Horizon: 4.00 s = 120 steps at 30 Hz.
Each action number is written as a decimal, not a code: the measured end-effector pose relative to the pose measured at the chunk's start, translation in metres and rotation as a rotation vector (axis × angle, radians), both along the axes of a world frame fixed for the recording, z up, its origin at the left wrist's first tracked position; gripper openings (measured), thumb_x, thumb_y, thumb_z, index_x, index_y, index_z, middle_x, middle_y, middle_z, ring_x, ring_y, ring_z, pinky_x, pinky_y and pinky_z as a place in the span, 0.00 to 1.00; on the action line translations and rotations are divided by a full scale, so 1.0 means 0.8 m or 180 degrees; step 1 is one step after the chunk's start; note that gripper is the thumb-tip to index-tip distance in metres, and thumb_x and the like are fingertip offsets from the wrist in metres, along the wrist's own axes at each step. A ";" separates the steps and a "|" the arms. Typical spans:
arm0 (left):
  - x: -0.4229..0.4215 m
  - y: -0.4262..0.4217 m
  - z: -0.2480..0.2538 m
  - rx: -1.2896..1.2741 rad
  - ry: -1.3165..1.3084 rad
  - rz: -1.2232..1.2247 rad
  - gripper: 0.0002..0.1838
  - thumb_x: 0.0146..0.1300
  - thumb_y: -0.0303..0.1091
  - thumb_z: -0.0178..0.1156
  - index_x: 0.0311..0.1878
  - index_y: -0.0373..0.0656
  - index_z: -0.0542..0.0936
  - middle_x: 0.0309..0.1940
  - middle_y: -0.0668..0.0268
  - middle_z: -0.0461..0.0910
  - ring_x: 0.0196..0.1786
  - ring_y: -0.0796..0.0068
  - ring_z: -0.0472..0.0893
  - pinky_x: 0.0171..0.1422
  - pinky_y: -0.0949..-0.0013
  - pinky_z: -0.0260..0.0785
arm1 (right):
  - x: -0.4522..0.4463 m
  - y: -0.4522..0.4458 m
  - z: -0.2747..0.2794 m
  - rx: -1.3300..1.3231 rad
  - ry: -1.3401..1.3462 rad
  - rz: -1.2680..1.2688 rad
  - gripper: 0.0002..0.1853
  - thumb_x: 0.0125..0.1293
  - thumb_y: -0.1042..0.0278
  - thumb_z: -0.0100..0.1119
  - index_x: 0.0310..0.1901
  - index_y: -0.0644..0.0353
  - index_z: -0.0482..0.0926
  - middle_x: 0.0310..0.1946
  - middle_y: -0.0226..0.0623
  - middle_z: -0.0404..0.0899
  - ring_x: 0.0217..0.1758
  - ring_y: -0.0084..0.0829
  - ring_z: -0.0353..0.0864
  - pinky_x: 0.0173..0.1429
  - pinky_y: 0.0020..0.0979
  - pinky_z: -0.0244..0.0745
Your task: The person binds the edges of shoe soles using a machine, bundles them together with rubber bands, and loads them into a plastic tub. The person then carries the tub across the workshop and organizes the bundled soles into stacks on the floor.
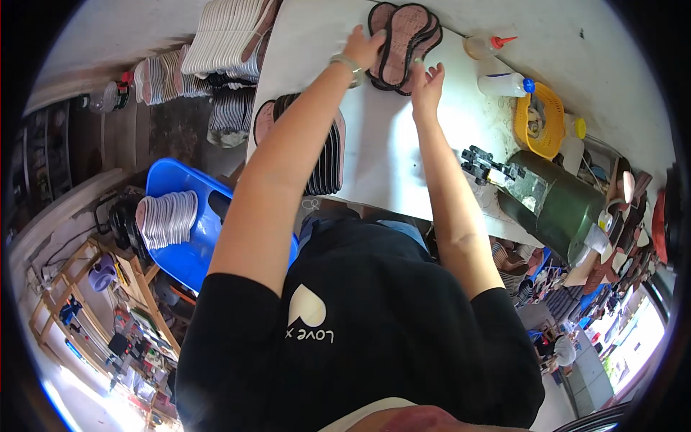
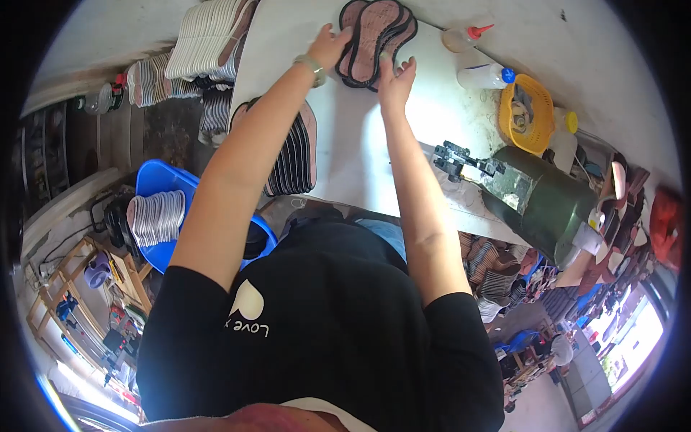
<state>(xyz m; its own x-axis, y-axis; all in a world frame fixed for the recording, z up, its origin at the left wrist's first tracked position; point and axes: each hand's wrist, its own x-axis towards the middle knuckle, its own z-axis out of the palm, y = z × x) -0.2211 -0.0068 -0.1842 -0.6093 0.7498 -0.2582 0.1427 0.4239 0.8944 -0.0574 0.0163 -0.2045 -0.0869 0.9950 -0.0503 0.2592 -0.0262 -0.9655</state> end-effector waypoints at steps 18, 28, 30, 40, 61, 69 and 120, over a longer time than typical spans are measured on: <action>0.188 -0.226 0.022 0.0670 -0.1209 0.0030 0.26 0.65 0.47 0.51 0.58 0.35 0.65 0.50 0.47 0.73 0.53 0.52 0.73 0.58 0.62 0.62 | 0.141 -0.188 0.022 -0.2757 0.2283 0.0618 0.30 0.68 0.66 0.46 0.68 0.65 0.49 0.63 0.41 0.61 0.65 0.32 0.62 0.69 0.32 0.52; 0.207 -0.258 0.031 0.0765 -0.2095 -0.0090 0.16 0.70 0.36 0.44 0.56 0.38 0.68 0.46 0.60 0.78 0.46 0.71 0.78 0.49 0.69 0.68 | 0.174 -0.183 0.020 -0.2045 0.1477 0.0522 0.33 0.66 0.56 0.50 0.68 0.60 0.51 0.58 0.38 0.67 0.60 0.29 0.66 0.65 0.29 0.56; 0.211 -0.258 0.025 0.1185 -0.1889 -0.0141 0.17 0.71 0.33 0.41 0.60 0.40 0.64 0.49 0.60 0.76 0.48 0.73 0.77 0.50 0.70 0.69 | 0.178 -0.175 0.022 -0.2132 0.1467 0.0814 0.34 0.63 0.58 0.56 0.66 0.61 0.54 0.56 0.38 0.68 0.58 0.30 0.68 0.63 0.29 0.60; 0.203 -0.243 0.018 -0.0855 -0.0216 -0.0041 0.21 0.65 0.35 0.47 0.58 0.34 0.62 0.49 0.40 0.70 0.50 0.37 0.71 0.56 0.52 0.63 | 0.146 -0.191 0.022 -0.1230 0.1086 0.0982 0.36 0.57 0.69 0.63 0.64 0.60 0.55 0.51 0.38 0.72 0.52 0.27 0.72 0.56 0.28 0.67; 0.095 -0.325 0.055 0.0547 0.0225 0.0847 0.46 0.50 0.52 0.65 0.63 0.31 0.57 0.55 0.45 0.70 0.56 0.53 0.73 0.61 0.63 0.62 | 0.059 -0.156 0.001 -0.0291 -0.0798 0.2020 0.48 0.54 0.40 0.60 0.69 0.53 0.48 0.49 0.61 0.66 0.51 0.53 0.72 0.56 0.41 0.68; 0.045 -0.299 0.012 -0.0451 -0.0209 0.0048 0.34 0.56 0.60 0.55 0.49 0.35 0.76 0.42 0.51 0.79 0.48 0.56 0.78 0.54 0.65 0.67 | 0.056 -0.157 0.018 -0.1185 0.0000 0.1790 0.51 0.49 0.53 0.69 0.68 0.64 0.47 0.54 0.52 0.71 0.56 0.36 0.73 0.57 0.30 0.68; 0.240 -0.329 0.180 0.0837 0.0773 -0.1108 0.48 0.36 0.36 0.76 0.61 0.39 0.61 0.45 0.59 0.72 0.48 0.62 0.74 0.53 0.62 0.67 | 0.280 -0.208 0.097 -0.0663 0.0398 0.2572 0.33 0.42 0.67 0.74 0.51 0.64 0.70 0.40 0.37 0.78 0.46 0.32 0.77 0.51 0.32 0.71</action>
<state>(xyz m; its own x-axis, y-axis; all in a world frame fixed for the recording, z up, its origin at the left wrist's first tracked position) -0.0294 -0.2698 -0.0398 -0.3302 0.9400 0.0854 0.4531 0.0785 0.8880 0.1668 -0.1504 -0.1265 -0.7851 0.5960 -0.1685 0.1663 -0.0592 -0.9843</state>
